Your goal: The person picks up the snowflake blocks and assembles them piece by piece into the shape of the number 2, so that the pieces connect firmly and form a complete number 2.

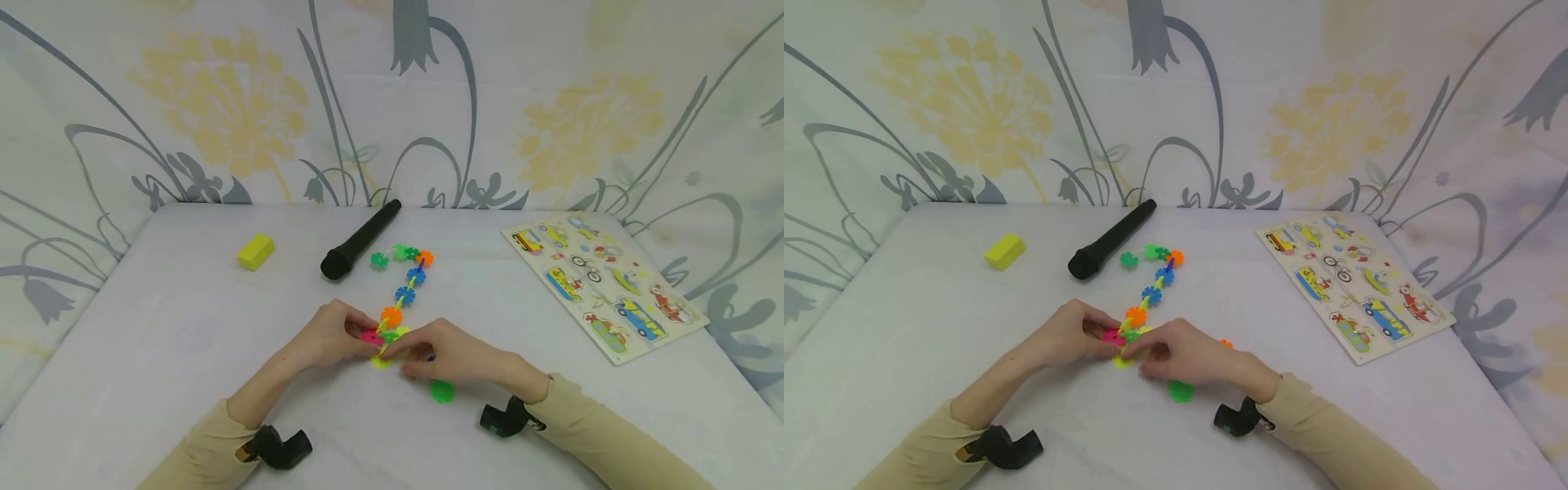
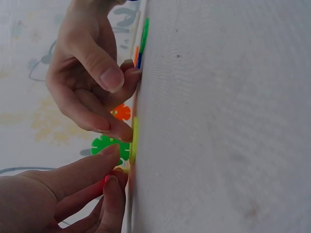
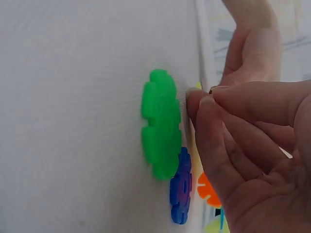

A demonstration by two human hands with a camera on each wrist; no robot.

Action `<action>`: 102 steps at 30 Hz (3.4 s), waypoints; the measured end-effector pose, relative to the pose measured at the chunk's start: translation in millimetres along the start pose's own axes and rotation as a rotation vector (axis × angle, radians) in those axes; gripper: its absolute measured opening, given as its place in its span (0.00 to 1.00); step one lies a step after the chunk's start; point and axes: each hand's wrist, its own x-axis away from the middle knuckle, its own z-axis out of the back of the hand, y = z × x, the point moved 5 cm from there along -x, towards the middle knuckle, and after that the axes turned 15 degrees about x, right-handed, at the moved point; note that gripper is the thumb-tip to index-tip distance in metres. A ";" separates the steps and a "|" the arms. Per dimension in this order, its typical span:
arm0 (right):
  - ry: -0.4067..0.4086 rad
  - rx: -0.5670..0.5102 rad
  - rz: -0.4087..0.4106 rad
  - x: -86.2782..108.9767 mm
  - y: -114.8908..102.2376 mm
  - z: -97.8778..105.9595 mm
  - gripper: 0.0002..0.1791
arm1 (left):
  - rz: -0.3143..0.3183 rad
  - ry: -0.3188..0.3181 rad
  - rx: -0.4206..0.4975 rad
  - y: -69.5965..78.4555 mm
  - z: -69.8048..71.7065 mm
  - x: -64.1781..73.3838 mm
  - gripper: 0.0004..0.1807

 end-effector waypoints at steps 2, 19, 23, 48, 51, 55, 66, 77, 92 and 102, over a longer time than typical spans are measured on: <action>0.013 0.044 0.005 0.2 -0.9 -0.2 0.14 | 0.004 0.003 0.000 0.3 -0.1 0.6 0.19; -0.051 0.180 -0.170 42.1 34.9 51.7 0.02 | 0.066 0.027 0.013 -2.4 -2.7 -1.1 0.18; -0.006 0.208 -0.202 43.7 43.3 55.6 0.08 | 0.065 0.034 0.010 -3.1 -2.2 -0.5 0.19; 0.022 -0.051 -0.232 32.9 55.2 49.7 0.10 | 0.079 0.040 -0.006 -2.6 -2.7 0.2 0.19; 0.011 -0.157 -0.253 32.8 61.1 45.9 0.14 | 0.084 0.041 -0.010 -3.0 -3.0 0.1 0.19; -0.001 -0.267 -0.291 32.2 66.4 40.8 0.15 | 0.085 0.043 -0.011 -2.1 -3.0 0.4 0.19; 0.000 -0.349 -0.330 32.8 67.8 35.0 0.15 | 0.076 0.036 -0.002 -1.7 -3.4 0.0 0.19; 0.017 -0.363 -0.320 31.4 64.8 35.0 0.14 | 0.083 0.043 0.001 -1.8 -3.2 0.0 0.19; 0.044 -0.172 -0.281 30.4 60.7 35.5 0.23 | 0.052 0.008 0.023 -1.8 -1.7 -1.5 0.19; 0.044 -0.071 -0.249 29.4 58.1 35.5 0.24 | 0.058 0.022 0.028 -2.4 -1.4 -2.9 0.19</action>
